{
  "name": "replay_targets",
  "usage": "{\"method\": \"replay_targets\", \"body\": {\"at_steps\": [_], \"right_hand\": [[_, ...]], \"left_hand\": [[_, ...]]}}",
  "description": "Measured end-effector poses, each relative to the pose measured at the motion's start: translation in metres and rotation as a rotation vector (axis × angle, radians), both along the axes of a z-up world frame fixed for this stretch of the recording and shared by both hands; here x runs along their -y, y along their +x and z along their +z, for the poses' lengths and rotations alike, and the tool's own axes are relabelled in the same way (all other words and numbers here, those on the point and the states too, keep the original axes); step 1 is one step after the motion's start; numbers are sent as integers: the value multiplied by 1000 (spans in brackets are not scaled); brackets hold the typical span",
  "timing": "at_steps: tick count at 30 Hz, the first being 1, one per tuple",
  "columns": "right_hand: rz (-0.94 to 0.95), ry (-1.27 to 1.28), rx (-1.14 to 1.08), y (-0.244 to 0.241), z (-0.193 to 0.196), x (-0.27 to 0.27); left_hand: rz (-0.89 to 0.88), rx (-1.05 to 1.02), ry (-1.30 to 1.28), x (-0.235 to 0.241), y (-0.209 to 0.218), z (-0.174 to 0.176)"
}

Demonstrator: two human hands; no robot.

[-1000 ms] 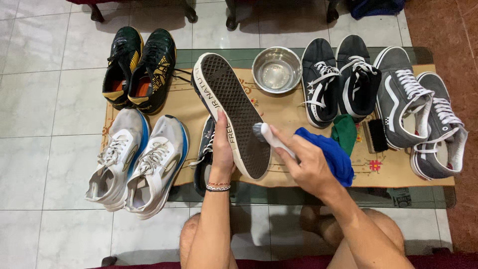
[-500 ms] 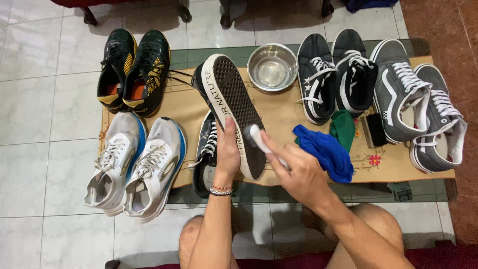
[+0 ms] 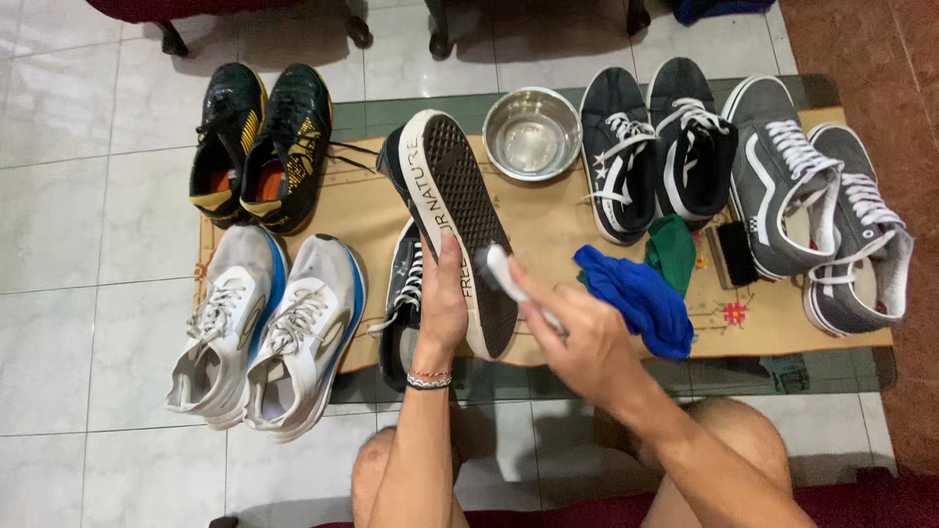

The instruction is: The person scrubs the sole of a black sneaker with a white brush, repeatedly dipping the brush into a metal bowl of water. The person holds the shoe in one hand and scrubs the sole with the other, focusing on the textured pattern of the sole.

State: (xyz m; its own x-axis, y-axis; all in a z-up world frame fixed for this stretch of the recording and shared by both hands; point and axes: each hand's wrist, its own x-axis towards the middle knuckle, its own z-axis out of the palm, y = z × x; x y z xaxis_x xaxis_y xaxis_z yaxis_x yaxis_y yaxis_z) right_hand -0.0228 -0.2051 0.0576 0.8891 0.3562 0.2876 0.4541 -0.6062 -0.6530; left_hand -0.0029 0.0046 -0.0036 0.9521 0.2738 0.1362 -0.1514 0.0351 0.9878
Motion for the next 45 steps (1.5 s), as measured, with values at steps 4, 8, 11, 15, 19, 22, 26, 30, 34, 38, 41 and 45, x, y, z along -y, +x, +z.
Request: {"method": "replay_targets", "body": {"at_steps": [4,8,11,15,19,22,26,30,34,38,41,45], "right_hand": [[-20,8,7,9,-3,0],[-34,22,-23,3,-6,-1],[-17,23,-36,13,-11,-1],[35,162,-123,9,12,-19],[47,183,-117,12,22,-16],[60,181,-201,5,24,-17],[55,173,-224,7,16,-18],[48,187,-219,4,26,-18],[96,162,-312,-2,2,-21],[66,159,-293,11,14,-23],[89,151,-295,3,19,-23],[113,119,-330,-7,8,-27]], "left_hand": [[-16,6,4,-1,-6,2],[-10,-7,21,0,0,5],[21,-30,39,0,-2,15],[61,-82,55,2,-1,22],[58,-48,57,9,-2,-1],[126,-10,66,-2,4,-4],[171,0,93,5,-4,-8],[216,-4,47,4,3,-31],[308,-27,48,-10,2,-19],[288,-37,54,13,-6,-4],[322,-4,32,4,2,-3],[348,2,-5,-7,-5,46]]}}
